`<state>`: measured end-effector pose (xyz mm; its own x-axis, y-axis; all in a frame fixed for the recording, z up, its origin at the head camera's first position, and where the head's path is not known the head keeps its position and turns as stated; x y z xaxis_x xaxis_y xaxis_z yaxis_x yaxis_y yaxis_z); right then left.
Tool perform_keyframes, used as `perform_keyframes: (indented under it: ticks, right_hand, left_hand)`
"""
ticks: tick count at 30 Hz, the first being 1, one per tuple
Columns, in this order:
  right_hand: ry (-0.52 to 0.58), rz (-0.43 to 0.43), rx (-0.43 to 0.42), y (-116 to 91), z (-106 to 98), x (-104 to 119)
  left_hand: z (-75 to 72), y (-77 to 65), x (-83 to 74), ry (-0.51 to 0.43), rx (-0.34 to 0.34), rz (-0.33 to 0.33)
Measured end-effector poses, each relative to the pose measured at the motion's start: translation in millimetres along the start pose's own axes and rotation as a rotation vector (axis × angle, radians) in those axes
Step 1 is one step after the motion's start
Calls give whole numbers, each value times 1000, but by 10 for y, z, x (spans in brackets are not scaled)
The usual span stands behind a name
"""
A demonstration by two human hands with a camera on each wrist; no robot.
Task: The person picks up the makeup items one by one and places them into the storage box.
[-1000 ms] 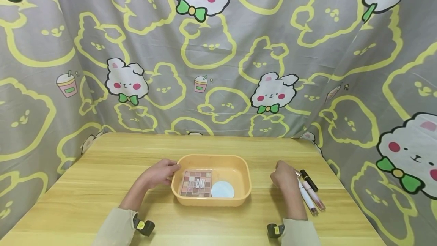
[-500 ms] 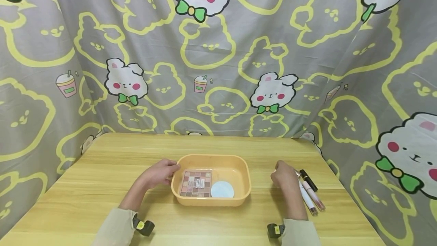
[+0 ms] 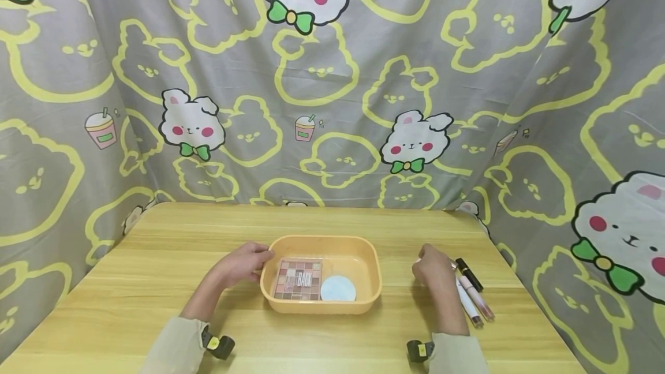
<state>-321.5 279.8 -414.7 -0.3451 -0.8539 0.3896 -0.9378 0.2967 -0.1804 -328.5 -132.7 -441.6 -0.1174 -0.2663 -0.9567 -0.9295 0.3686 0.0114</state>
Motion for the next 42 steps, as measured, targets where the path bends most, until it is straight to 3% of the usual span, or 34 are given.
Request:
perform_keyframes:
  ticks: [10, 21, 42]
  right_hand:
    - [69, -10, -65, -78, -164, 117]
    - [112, -7, -106, -116, -171, 176]
    - [223, -97, -184, -248, -201, 459]
  left_hand:
    - [0, 2, -3, -3, -3, 0]
    - [6, 4, 12, -6, -6, -5]
    - [-8, 7, 1, 6, -2, -3]
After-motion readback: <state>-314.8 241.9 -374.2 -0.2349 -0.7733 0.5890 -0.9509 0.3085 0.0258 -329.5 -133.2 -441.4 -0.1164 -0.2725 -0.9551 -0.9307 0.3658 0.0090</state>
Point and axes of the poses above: each hand's wrist, its own y-axis towards the middle knuckle, its own z-axis out of the palm, x = y × z, the point moved 5 cm from there along y, towards the middle knuckle, and after that the axes turned 15 degrees about z, right-handed, at the moved point
